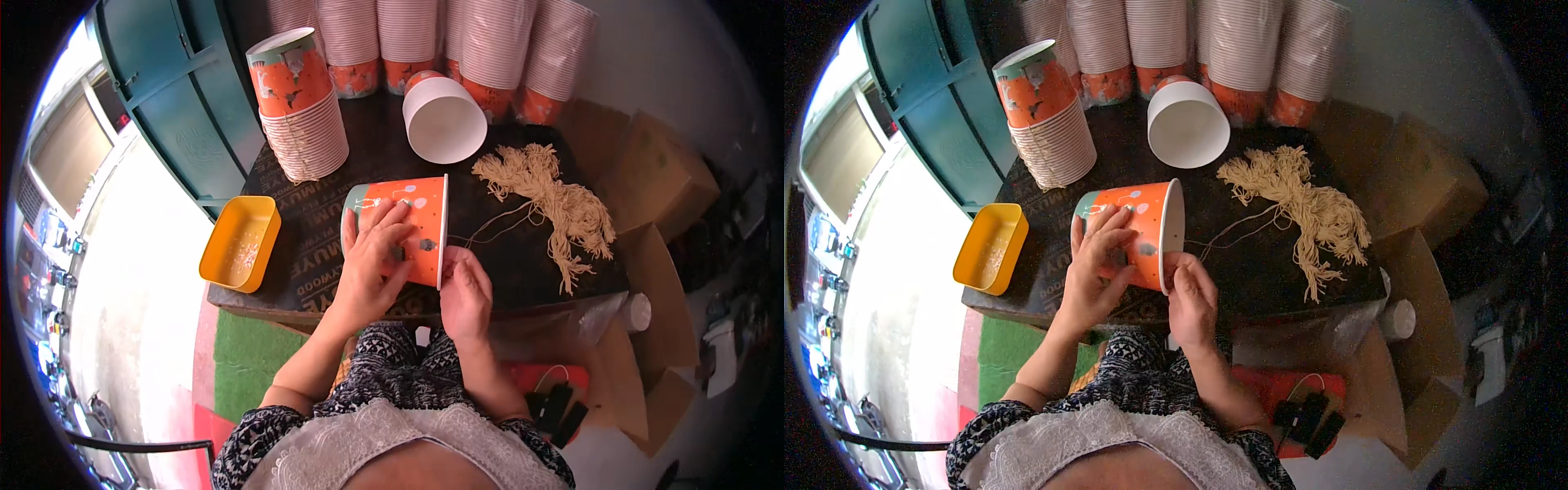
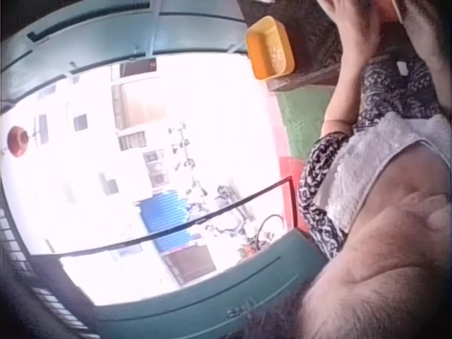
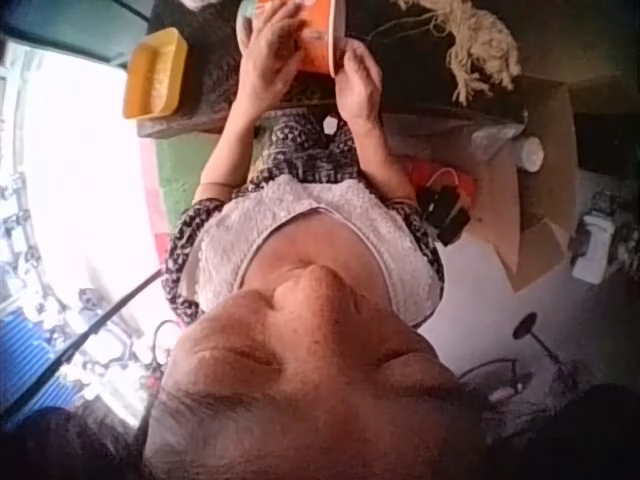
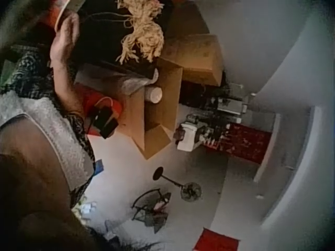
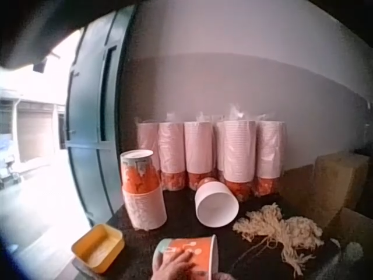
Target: Thread string through pre-punched holes in paper buckets to create handles.
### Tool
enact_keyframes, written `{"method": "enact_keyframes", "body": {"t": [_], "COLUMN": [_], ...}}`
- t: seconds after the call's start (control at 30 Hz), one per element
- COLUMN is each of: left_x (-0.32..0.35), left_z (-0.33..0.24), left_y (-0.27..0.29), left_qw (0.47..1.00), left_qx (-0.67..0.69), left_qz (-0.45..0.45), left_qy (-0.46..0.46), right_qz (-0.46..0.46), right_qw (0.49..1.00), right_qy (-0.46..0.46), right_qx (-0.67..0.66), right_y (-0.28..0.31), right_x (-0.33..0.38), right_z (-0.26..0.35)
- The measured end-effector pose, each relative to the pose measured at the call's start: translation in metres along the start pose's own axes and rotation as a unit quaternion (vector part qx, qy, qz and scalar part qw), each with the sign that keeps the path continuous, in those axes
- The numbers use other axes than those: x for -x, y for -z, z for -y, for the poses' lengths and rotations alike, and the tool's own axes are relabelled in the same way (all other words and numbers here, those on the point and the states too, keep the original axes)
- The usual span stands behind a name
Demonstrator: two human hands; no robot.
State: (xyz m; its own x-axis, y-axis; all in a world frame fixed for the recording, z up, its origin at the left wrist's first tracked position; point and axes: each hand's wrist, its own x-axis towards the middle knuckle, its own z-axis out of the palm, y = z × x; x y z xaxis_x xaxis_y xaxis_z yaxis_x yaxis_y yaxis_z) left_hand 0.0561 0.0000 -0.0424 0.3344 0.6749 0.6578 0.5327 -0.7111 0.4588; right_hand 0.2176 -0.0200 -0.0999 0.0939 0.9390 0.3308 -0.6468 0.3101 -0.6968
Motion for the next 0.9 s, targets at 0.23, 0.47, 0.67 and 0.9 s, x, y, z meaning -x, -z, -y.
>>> {"method": "enact_keyframes", "body": {"t": [0.23, 0.47, 0.67, 0.9], "left_x": [0.007, 0.015, 0.019, 0.024], "left_z": [0.002, 0.003, -0.002, -0.012], "left_y": [-0.003, -0.007, -0.01, -0.013], "left_qw": [0.998, 0.995, 0.993, 0.992], "left_qx": [0.046, 0.071, 0.058, 0.078], "left_qz": [-0.03, -0.072, -0.105, -0.096], "left_qy": [-0.005, -0.012, -0.011, 0.003], "right_qz": [0.027, 0.044, 0.057, 0.069], "right_qw": [0.998, 0.997, 0.997, 0.994], "right_qy": [-0.041, -0.051, -0.035, -0.036], "right_qx": [0.045, 0.044, 0.049, 0.073], "right_y": [-0.007, -0.012, -0.014, -0.014], "right_x": [0.0, 0.004, 0.005, 0.011], "right_z": [0.005, 0.004, 0.005, 0.001]}}
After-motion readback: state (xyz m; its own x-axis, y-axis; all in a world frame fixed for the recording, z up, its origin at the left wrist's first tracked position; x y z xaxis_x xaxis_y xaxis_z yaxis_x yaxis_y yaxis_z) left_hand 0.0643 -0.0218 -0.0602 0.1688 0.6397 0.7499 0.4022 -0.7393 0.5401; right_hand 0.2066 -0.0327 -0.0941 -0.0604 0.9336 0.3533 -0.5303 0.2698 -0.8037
